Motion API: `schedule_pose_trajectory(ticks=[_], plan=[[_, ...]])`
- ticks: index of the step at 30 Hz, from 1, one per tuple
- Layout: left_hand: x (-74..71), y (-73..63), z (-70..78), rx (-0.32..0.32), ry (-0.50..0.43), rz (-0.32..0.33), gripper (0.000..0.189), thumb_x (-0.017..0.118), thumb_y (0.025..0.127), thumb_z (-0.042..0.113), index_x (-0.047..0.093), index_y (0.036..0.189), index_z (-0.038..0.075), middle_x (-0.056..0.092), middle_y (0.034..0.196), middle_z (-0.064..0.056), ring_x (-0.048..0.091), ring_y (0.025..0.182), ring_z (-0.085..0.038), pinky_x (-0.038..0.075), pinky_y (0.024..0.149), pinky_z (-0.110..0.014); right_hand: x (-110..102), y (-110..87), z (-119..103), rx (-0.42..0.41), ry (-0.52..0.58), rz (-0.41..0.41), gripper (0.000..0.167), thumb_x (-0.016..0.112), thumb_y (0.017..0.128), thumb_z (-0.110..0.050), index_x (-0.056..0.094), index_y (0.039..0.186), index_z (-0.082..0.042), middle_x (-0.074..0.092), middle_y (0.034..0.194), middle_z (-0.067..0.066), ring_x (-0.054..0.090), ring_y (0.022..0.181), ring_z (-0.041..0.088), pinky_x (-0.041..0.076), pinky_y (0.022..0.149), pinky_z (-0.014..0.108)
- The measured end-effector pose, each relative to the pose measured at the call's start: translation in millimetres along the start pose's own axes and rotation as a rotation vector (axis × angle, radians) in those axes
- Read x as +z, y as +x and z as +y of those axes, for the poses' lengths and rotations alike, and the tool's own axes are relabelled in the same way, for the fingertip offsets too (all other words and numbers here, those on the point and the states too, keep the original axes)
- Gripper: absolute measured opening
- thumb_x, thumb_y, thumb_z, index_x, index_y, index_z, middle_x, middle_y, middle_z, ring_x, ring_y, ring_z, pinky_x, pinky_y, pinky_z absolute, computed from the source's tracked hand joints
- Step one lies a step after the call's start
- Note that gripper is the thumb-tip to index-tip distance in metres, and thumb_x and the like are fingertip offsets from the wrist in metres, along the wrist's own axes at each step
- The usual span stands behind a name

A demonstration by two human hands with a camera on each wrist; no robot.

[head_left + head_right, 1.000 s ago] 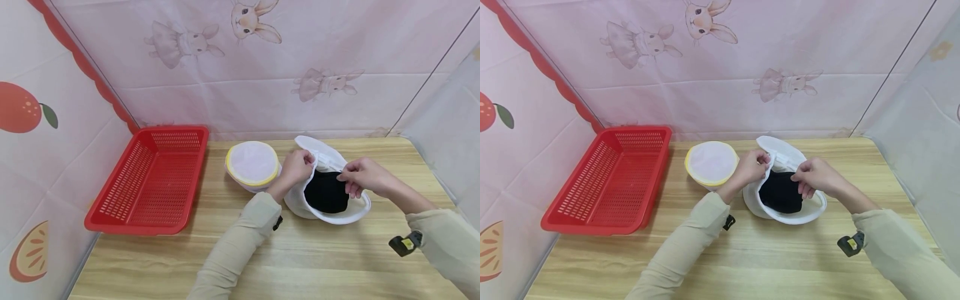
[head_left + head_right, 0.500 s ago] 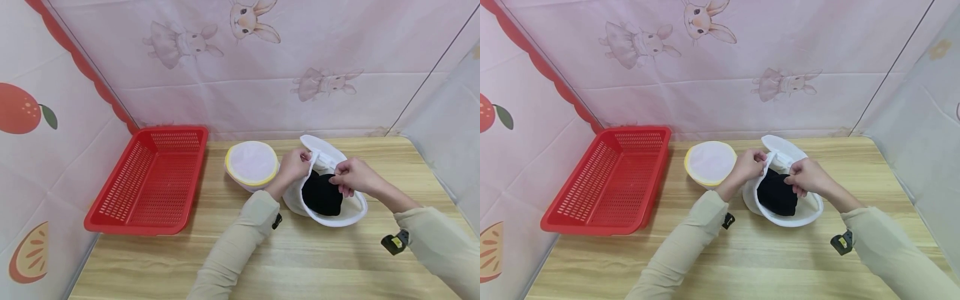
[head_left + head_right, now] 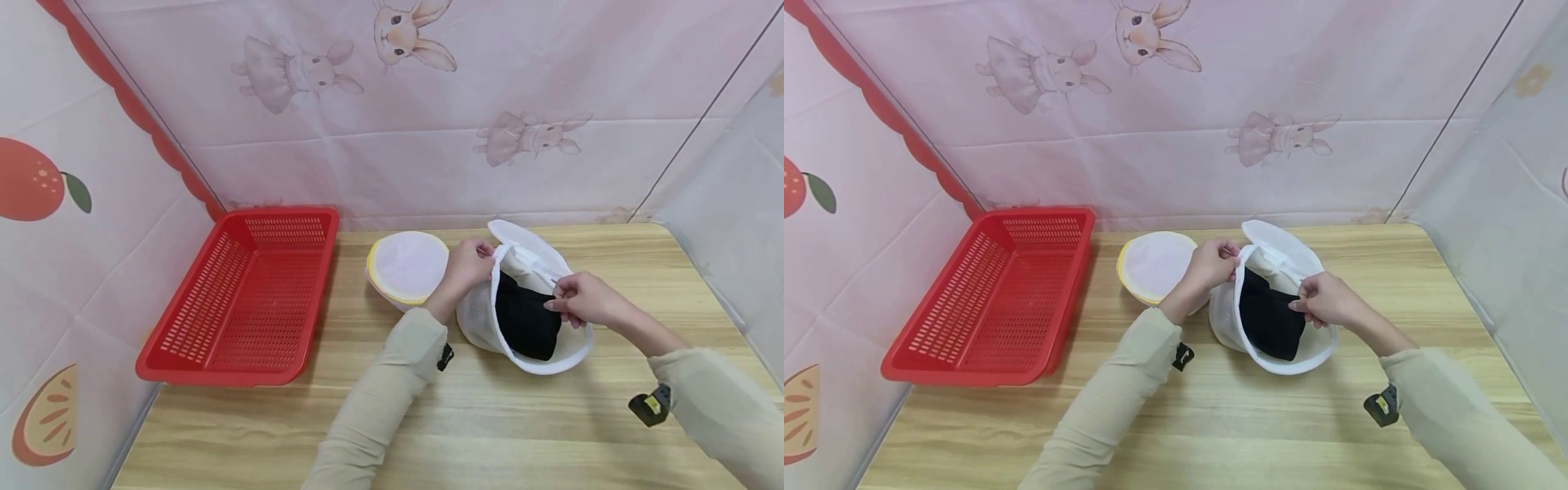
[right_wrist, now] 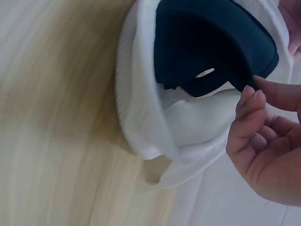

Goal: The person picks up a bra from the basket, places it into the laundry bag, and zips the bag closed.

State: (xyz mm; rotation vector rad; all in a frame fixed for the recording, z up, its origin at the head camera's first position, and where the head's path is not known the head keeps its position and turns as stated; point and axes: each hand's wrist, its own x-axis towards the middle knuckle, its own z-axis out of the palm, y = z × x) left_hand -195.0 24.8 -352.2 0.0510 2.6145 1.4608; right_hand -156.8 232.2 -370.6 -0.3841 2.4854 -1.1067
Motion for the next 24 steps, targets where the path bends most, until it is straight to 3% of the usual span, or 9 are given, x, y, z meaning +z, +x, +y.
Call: schedule_pose_trajectory(ticks=[7,16,24], plan=[[1.2,-1.2,-0.8,-0.025,-0.022,-0.012,0.005,0.057,0.084,0.001,0.061,0.084,0.003,0.057,0.073,-0.002,0.050,0.049,-0.007,0.044,0.046,-0.016,-0.1,-3.5,4.8,0.015,0.048,-0.012,0.022,0.062,0.085,-0.010,0.049,0.070,0.000,0.051,0.055,0.004,0.045,0.043,0.011,0.039,0.041,0.023],[-2.1,-8.6,0.0,-0.036,0.154,-0.084,0.008,0.062,0.086,0.013,0.059,0.082,0.006,0.055,0.064,0.000,0.053,0.048,-0.008,0.041,0.046,-0.016,-5.7,-6.9,-7.2,-0.037,0.114,-0.074,0.024,0.063,0.086,-0.015,0.052,0.074,0.003,0.052,0.059,0.006,0.047,0.045,0.012,0.042,0.042,0.027],[-11.5,-18.9,-4.3,0.009,0.310,-0.160,0.017,0.070,0.080,0.015,0.057,0.072,0.008,0.053,0.057,0.002,0.054,0.057,-0.011,0.039,0.050,-0.017,-11.5,-7.7,-13.5,-0.045,0.114,-0.080,0.020,0.064,0.085,-0.014,0.055,0.079,0.003,0.053,0.060,0.007,0.049,0.047,0.012,0.044,0.044,0.028]])
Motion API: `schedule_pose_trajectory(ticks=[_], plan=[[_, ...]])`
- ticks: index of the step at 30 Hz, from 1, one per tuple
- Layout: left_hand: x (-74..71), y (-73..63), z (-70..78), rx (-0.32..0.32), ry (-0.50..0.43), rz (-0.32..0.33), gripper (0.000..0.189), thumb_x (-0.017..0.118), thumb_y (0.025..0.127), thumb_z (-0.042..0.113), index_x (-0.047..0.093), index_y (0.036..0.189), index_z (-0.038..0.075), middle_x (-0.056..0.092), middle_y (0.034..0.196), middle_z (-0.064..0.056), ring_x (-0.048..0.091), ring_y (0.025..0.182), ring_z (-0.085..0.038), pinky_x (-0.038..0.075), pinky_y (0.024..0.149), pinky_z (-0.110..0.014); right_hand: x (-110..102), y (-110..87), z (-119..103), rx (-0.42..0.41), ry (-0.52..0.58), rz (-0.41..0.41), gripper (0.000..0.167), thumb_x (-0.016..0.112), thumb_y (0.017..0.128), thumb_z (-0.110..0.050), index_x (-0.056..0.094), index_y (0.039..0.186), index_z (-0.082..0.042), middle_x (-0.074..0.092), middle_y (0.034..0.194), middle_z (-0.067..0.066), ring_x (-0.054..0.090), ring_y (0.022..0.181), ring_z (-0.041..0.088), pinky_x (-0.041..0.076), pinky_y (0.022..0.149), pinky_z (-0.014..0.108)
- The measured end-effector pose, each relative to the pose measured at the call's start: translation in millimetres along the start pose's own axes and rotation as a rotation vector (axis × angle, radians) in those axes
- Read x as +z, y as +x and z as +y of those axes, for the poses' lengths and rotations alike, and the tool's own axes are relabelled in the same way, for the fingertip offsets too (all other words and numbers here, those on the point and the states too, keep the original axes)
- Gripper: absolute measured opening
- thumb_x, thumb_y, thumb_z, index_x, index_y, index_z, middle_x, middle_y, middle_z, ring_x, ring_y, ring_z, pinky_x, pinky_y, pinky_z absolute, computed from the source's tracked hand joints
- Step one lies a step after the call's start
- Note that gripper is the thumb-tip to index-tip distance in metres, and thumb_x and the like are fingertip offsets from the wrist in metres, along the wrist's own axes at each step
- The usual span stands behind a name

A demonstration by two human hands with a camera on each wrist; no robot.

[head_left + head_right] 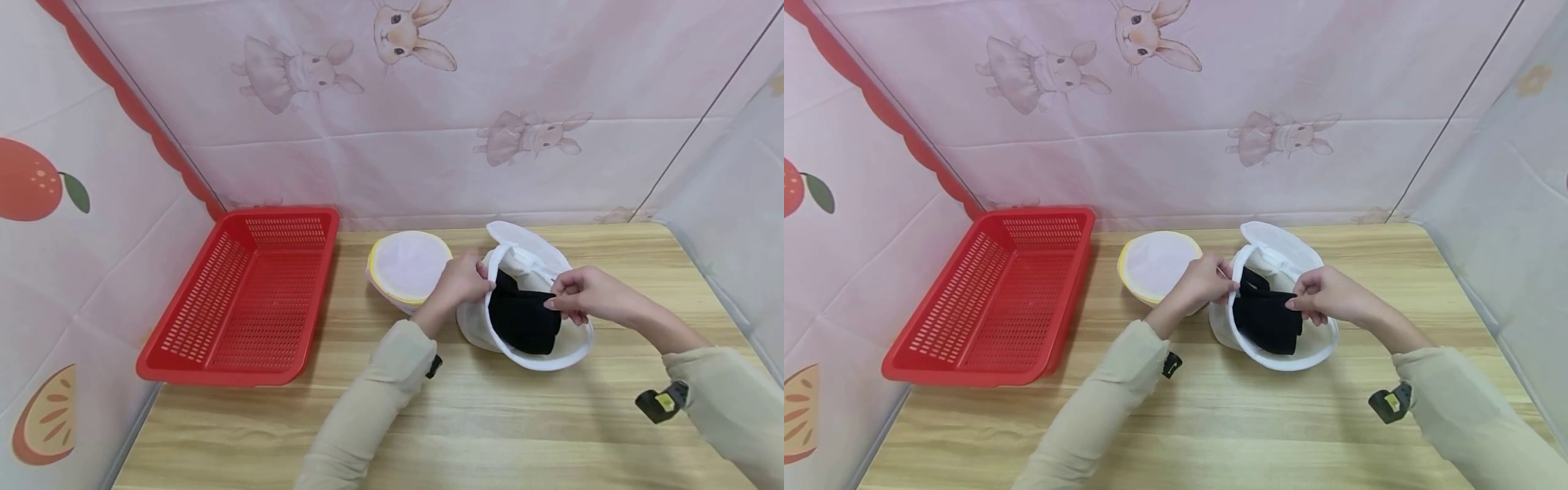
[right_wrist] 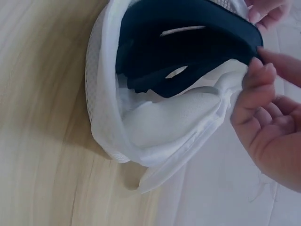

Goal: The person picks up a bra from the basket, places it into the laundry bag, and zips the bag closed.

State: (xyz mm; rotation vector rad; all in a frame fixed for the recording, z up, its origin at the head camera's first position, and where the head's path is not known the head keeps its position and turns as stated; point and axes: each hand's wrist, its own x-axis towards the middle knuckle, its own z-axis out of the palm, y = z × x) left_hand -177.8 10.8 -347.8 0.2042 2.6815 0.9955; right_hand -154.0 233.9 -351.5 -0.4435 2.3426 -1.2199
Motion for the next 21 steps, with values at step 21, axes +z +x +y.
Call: schedule_pose_trajectory(ticks=[21], plan=[[13.3,-8.2,2.6,-0.049,-0.269,-0.041,0.013,0.057,0.082,-0.003,0.053,0.071,0.002,0.061,0.060,-0.006,0.064,0.053,-0.014,0.048,0.049,-0.017,22.7,9.7,-15.4,-0.036,0.028,0.128,0.020,0.066,0.079,-0.005,0.051,0.068,0.001,0.052,0.050,0.005,0.047,0.039,0.011,0.039,0.036,0.025]])
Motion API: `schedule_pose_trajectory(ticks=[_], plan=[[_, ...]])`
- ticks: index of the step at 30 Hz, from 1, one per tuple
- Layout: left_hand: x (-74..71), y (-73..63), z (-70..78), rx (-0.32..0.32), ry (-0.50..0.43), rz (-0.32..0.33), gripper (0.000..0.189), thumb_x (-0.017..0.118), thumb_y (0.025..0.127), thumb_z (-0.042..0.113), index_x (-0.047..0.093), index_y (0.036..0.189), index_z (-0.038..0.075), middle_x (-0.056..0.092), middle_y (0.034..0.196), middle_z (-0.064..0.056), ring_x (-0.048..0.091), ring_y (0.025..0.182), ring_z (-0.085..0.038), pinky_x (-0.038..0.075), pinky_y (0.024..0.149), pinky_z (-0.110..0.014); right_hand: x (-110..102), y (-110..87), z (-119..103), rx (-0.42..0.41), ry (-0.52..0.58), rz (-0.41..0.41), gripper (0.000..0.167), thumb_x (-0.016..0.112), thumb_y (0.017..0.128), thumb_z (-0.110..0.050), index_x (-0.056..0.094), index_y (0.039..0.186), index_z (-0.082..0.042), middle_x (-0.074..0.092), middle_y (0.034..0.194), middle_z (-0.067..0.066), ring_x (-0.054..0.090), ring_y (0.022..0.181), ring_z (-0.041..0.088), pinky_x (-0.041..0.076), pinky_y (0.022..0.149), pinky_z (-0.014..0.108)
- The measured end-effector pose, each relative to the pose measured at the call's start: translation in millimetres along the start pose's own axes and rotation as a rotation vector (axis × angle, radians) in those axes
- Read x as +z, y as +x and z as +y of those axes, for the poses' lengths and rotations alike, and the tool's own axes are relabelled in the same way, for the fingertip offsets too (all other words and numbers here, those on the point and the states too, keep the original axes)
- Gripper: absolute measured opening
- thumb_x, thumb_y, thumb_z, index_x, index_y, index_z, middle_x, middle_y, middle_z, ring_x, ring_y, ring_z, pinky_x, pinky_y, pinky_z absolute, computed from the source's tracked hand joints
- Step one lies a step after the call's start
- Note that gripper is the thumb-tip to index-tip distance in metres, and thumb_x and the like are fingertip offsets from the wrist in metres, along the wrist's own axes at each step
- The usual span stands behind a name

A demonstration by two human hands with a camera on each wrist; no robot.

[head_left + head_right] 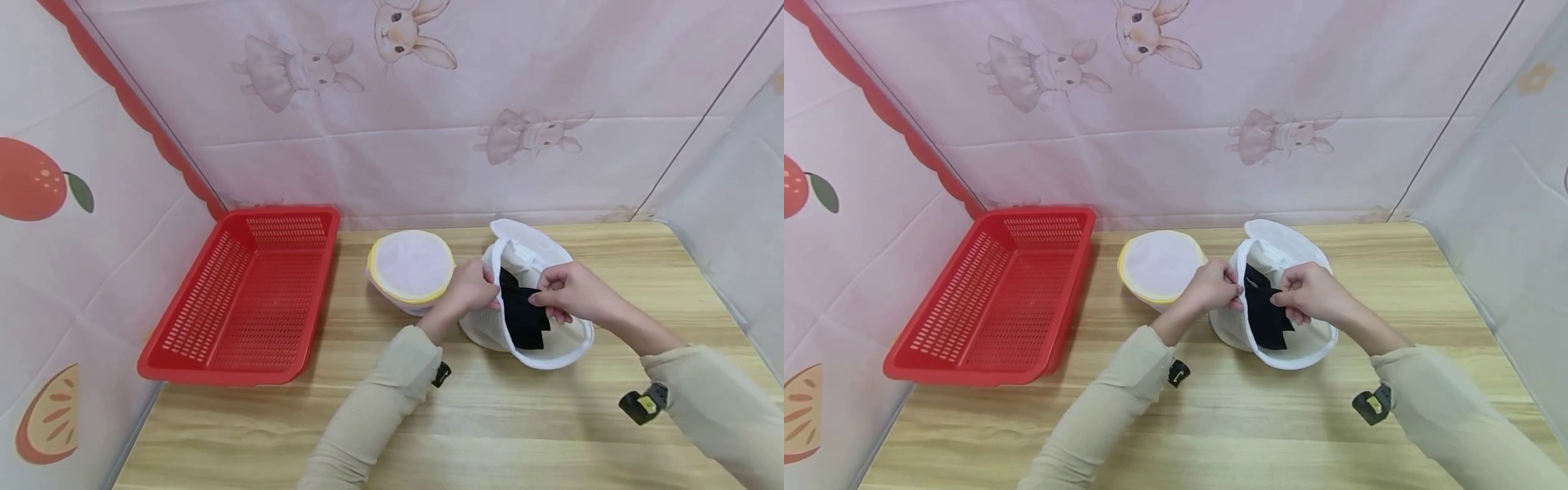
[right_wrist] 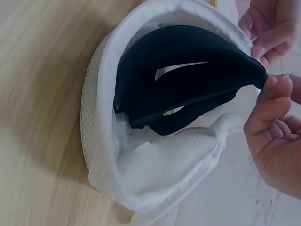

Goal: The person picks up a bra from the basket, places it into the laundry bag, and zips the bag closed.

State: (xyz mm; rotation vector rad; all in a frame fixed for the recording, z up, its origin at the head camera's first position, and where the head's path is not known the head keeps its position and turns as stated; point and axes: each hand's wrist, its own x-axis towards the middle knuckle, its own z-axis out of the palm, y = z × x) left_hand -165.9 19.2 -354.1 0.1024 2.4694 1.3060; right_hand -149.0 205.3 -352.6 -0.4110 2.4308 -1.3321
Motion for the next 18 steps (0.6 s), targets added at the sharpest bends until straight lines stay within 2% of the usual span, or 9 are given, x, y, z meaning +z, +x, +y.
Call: schedule_pose_trajectory(ticks=[5,10,18], plan=[[-0.8,-0.3,1.6,-0.006,-0.010,-0.001,0.009,0.057,0.081,-0.003,0.054,0.073,0.001,0.060,0.060,-0.005,0.064,0.054,-0.014,0.047,0.049,-0.016,3.8,4.6,-3.3,-0.008,0.003,-0.004,0.021,0.066,0.078,-0.003,0.050,0.067,0.002,0.050,0.048,0.004,0.046,0.038,0.010,0.037,0.036,0.024],[-1.6,-1.5,4.0,-0.003,0.023,0.006,0.017,0.057,0.080,-0.003,0.051,0.066,0.005,0.060,0.056,-0.003,0.063,0.051,-0.011,0.043,0.045,-0.015,8.0,9.2,-7.7,-0.010,-0.025,-0.005,0.023,0.065,0.078,-0.002,0.047,0.064,0.000,0.050,0.047,0.003,0.045,0.037,0.010,0.037,0.036,0.023],[-1.8,-4.3,9.5,-0.001,0.070,0.008,0.021,0.056,0.078,-0.002,0.049,0.061,0.009,0.059,0.051,0.000,0.061,0.048,-0.008,0.038,0.043,-0.015,15.6,17.7,-12.7,0.007,-0.100,0.055,0.021,0.064,0.077,-0.002,0.048,0.063,-0.003,0.049,0.045,0.003,0.047,0.038,0.012,0.040,0.038,0.023]])
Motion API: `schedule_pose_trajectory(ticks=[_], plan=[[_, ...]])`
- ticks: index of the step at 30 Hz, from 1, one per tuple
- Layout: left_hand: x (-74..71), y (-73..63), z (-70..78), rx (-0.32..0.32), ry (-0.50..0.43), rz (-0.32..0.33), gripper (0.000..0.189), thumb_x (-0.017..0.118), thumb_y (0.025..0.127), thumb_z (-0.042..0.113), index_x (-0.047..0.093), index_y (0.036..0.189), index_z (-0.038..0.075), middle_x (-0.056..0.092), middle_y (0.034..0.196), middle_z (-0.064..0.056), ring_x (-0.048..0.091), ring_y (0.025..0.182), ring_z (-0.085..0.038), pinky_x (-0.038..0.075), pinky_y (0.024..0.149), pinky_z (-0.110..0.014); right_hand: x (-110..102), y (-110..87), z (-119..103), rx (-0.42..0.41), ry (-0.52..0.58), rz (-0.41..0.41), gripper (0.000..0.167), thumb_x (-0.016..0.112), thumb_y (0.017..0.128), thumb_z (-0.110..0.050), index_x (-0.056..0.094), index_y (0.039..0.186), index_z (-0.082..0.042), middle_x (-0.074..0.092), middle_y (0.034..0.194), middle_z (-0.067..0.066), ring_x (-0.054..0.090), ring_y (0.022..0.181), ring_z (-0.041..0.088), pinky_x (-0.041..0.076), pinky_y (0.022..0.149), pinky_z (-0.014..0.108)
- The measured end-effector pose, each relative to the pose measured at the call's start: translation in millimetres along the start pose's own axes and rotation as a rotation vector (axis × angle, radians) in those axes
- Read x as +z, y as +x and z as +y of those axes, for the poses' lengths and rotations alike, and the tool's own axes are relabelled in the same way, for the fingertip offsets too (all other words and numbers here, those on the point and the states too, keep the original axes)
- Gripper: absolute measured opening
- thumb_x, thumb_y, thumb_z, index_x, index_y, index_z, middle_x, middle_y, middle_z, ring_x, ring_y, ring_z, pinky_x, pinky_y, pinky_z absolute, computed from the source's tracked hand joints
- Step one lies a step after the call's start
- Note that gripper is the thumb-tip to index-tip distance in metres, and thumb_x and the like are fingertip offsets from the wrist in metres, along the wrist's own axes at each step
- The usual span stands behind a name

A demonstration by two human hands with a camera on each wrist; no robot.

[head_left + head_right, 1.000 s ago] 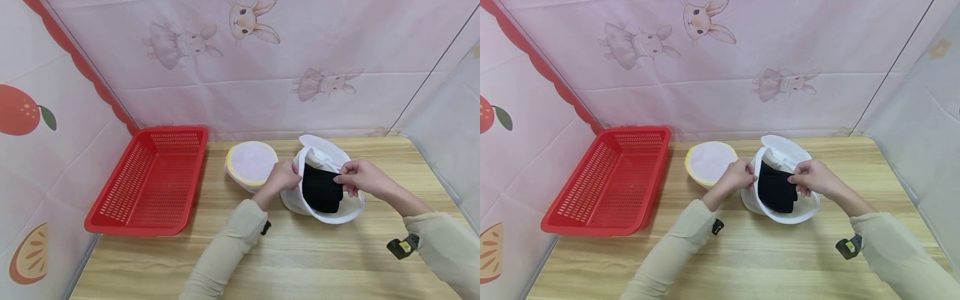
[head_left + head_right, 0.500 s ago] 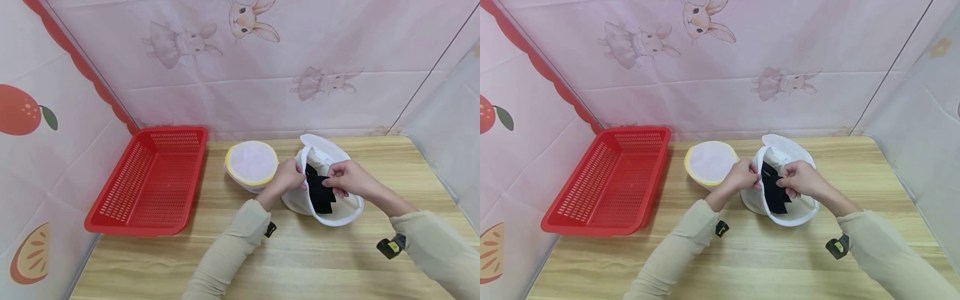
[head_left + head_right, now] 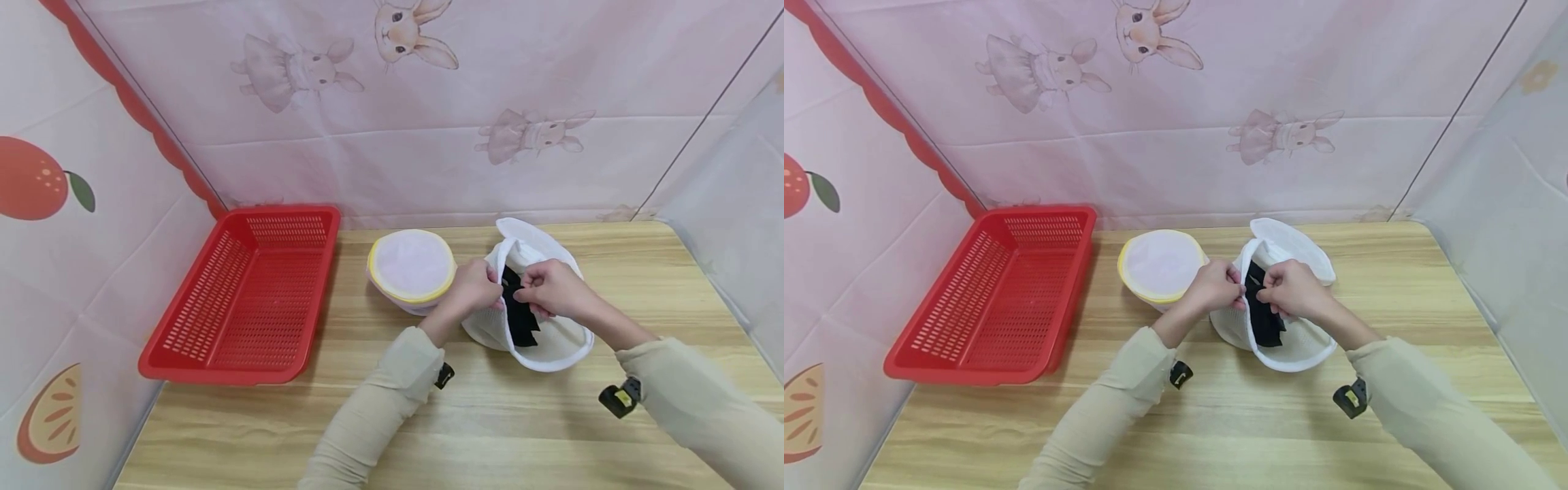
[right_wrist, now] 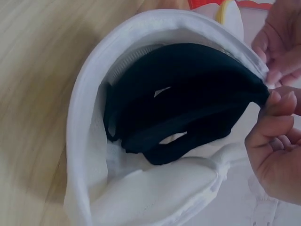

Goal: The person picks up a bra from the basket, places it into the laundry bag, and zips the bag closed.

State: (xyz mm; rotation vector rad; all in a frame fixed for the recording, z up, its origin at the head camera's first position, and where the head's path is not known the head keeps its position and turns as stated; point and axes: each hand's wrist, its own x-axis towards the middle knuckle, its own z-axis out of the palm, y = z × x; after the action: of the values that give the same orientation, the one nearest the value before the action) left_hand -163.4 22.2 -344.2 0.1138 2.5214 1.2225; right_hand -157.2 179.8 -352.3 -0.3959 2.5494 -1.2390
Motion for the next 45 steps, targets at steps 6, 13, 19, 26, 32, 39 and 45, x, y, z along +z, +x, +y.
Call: schedule_pose_trajectory(ticks=[6,13,19,26,32,39,45], plan=[[1.9,-1.9,4.1,0.012,0.033,-0.020,0.023,0.057,0.079,-0.001,0.048,0.060,0.009,0.057,0.048,0.003,0.057,0.044,-0.004,0.035,0.040,-0.016,6.6,6.1,-1.6,0.002,-0.050,0.040,0.016,0.060,0.077,-0.001,0.051,0.064,-0.003,0.050,0.046,0.000,0.047,0.038,0.010,0.040,0.038,0.022],[3.7,-1.1,6.5,0.017,0.066,-0.012,0.018,0.058,0.079,0.001,0.051,0.065,0.009,0.057,0.049,0.004,0.057,0.045,-0.004,0.037,0.043,-0.015,10.1,10.1,1.0,-0.007,-0.054,0.054,0.011,0.056,0.080,0.002,0.054,0.069,0.001,0.054,0.050,0.003,0.052,0.040,0.013,0.044,0.039,0.023],[4.9,-0.3,8.4,0.019,0.088,-0.004,0.017,0.058,0.079,0.001,0.051,0.066,0.010,0.056,0.050,0.005,0.056,0.044,-0.003,0.038,0.045,-0.014,12.4,12.7,4.1,-0.015,-0.059,0.060,0.011,0.054,0.082,0.003,0.056,0.071,0.003,0.056,0.051,0.002,0.053,0.041,0.013,0.044,0.039,0.023],[3.3,0.7,7.1,0.010,0.015,-0.001,0.016,0.057,0.081,0.001,0.051,0.068,0.008,0.056,0.055,0.002,0.058,0.046,-0.006,0.041,0.046,-0.015,9.1,14.6,1.6,-0.023,-0.009,0.033,0.010,0.055,0.084,0.002,0.058,0.075,0.005,0.057,0.053,0.002,0.056,0.044,0.020,0.046,0.041,0.026],[-0.6,2.1,1.1,0.016,-0.063,-0.002,0.015,0.059,0.082,0.000,0.051,0.071,0.005,0.056,0.056,-0.002,0.061,0.050,-0.010,0.043,0.047,-0.016,-5.5,9.6,-1.6,-0.027,0.085,-0.101,0.013,0.057,0.088,-0.003,0.056,0.081,0.008,0.054,0.056,0.006,0.052,0.046,0.015,0.047,0.044,0.028],[-2.3,3.4,-2.1,-0.017,-0.169,-0.018,0.009,0.059,0.084,-0.001,0.052,0.079,0.001,0.054,0.062,-0.005,0.062,0.053,-0.014,0.051,0.052,-0.021,-19.6,5.3,2.4,0.002,0.130,-0.151,0.019,0.058,0.089,-0.009,0.058,0.085,0.009,0.057,0.061,0.012,0.052,0.049,0.013,0.047,0.046,0.027],[-3.9,3.9,-2.0,-0.028,-0.193,-0.007,0.005,0.059,0.083,-0.002,0.055,0.081,-0.001,0.054,0.063,-0.005,0.063,0.054,-0.016,0.053,0.055,-0.025,-36.2,-0.7,12.0,0.013,0.181,-0.124,0.020,0.055,0.091,-0.010,0.057,0.091,0.010,0.058,0.066,0.012,0.054,0.053,0.014,0.048,0.049,0.028]])
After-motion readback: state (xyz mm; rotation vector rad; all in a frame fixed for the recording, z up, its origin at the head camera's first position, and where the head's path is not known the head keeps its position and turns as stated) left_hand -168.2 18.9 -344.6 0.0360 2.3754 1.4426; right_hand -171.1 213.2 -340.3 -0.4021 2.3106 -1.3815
